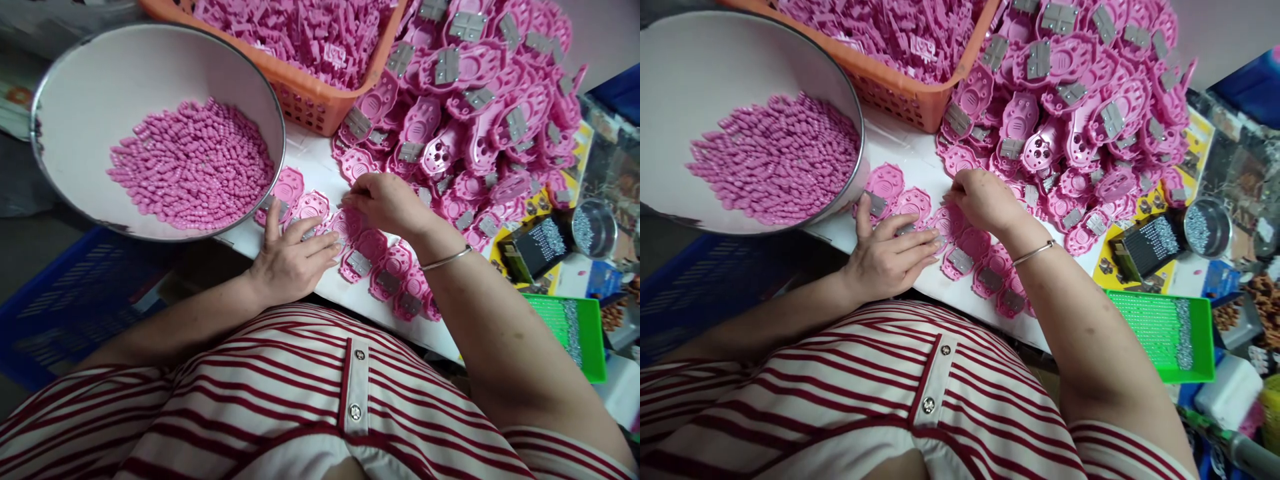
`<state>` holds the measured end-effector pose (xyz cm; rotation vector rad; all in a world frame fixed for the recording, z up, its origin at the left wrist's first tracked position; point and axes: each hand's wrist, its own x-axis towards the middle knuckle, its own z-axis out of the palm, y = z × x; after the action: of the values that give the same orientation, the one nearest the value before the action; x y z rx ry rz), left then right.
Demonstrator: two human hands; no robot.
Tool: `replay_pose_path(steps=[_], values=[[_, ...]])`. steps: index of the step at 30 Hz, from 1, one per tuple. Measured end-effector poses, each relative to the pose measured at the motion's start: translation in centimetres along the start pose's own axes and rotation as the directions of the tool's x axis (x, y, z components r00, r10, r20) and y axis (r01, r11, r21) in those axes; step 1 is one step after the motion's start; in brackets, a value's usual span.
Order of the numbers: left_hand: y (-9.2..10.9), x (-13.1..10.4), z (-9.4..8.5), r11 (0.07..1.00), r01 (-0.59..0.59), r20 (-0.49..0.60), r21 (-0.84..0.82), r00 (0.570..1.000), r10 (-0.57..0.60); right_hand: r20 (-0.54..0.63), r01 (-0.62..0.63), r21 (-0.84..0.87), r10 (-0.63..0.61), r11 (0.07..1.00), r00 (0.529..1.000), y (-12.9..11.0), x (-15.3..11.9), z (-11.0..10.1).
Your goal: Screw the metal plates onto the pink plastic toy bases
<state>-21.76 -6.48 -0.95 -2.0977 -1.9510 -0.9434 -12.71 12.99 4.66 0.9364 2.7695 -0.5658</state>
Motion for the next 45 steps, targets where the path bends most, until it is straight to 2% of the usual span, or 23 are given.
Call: replay_pose_path(steps=[5,11,17,27,31,34,38,40,43,45], values=[[0.0,0.0,0.0,1.000,-0.008,-0.007,-0.006,1.000,0.008,0.009,-0.004,-0.012,0.004,1.000,1.000,-0.4,0.3,-0.1],[0.0,-0.1,0.1,1.000,-0.008,-0.019,-0.003,1.000,0.008,0.096,-0.029,-0.054,0.034,0.998,0.995,-0.5,0.3,-1.0],[0.0,0.1,0.1,1.000,-0.017,-0.027,0.005,0.999,0.017,-0.019,-0.061,-0.016,0.061,0.998,0.998,-0.2,0.3,0.0],[0.0,0.1,0.1,1.000,-0.021,-0.027,0.006,0.999,0.021,-0.089,-0.056,-0.263,0.034,0.963,0.995,-1.1,-1.2,1.4],[0.0,0.0,0.3,1.000,-0.007,-0.024,0.004,1.000,0.007,-0.094,-0.036,-0.222,0.015,0.974,0.995,-0.7,-1.1,1.7],[-0.1,0.0,0.4,1.000,-0.012,-0.029,0.012,1.000,0.012,-0.109,-0.015,-0.080,0.006,0.997,0.994,-0.3,-0.7,1.3],[-0.2,-0.1,0.6,1.000,-0.016,-0.052,0.010,0.999,0.017,-0.227,0.042,0.062,-0.027,0.997,0.973,0.8,-1.6,0.0],[-0.2,-0.1,0.6,1.000,-0.015,-0.064,0.009,0.998,0.015,-0.249,0.099,0.042,-0.086,0.994,0.965,2.0,-2.7,-0.6],[-0.2,-0.2,0.7,1.000,-0.018,-0.074,0.014,0.997,0.019,-0.146,0.152,-0.066,-0.160,0.986,0.976,4.4,-4.5,-1.4],[-0.2,-0.2,0.7,1.000,-0.018,-0.070,0.017,0.997,0.019,-0.101,0.138,-0.131,-0.152,0.982,0.983,6.1,-5.4,-1.9]])
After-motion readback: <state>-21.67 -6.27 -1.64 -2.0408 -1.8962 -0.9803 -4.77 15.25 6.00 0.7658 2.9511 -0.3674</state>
